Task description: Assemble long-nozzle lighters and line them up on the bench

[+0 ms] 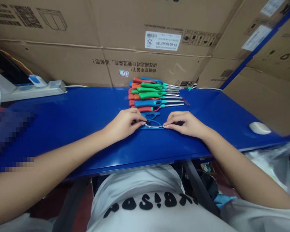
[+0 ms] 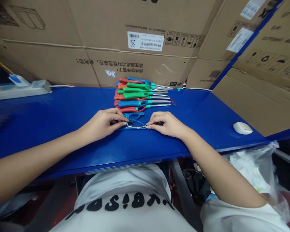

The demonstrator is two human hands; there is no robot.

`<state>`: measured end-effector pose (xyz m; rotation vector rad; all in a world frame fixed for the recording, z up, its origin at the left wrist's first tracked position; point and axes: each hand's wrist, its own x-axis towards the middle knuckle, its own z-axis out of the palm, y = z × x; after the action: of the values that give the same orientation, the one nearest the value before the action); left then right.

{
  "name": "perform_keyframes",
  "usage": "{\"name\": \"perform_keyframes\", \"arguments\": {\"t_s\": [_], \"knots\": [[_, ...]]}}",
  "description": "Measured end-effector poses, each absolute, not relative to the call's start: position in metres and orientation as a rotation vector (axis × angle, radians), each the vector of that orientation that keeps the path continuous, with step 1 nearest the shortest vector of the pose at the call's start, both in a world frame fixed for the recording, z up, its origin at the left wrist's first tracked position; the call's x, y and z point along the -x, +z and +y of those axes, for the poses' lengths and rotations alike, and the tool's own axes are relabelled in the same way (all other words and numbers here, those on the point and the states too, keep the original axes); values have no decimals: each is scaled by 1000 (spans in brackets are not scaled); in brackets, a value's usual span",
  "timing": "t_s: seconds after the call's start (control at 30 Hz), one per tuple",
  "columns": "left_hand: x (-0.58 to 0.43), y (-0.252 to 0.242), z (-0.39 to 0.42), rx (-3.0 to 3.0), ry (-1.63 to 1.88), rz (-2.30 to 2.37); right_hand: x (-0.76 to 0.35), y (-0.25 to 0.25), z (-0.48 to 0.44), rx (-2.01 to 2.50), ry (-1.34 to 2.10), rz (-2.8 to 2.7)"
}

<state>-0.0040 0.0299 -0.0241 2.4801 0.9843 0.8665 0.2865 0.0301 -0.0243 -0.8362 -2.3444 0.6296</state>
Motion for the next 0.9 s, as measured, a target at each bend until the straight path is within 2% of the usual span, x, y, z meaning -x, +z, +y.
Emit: {"name": "perform_keyframes", "arguments": {"t_s": [0.37,0.57,0.9], "knots": [[3,-25,27,-2413,869,1000,-287,-23,31,950,760,-2315],[0,-28,24,-2429,925,1016,-283,-19,26,885,433,-2440],[1,-29,21,-2513,949,1002,-282,-22,15,872,287,-2515]]}}
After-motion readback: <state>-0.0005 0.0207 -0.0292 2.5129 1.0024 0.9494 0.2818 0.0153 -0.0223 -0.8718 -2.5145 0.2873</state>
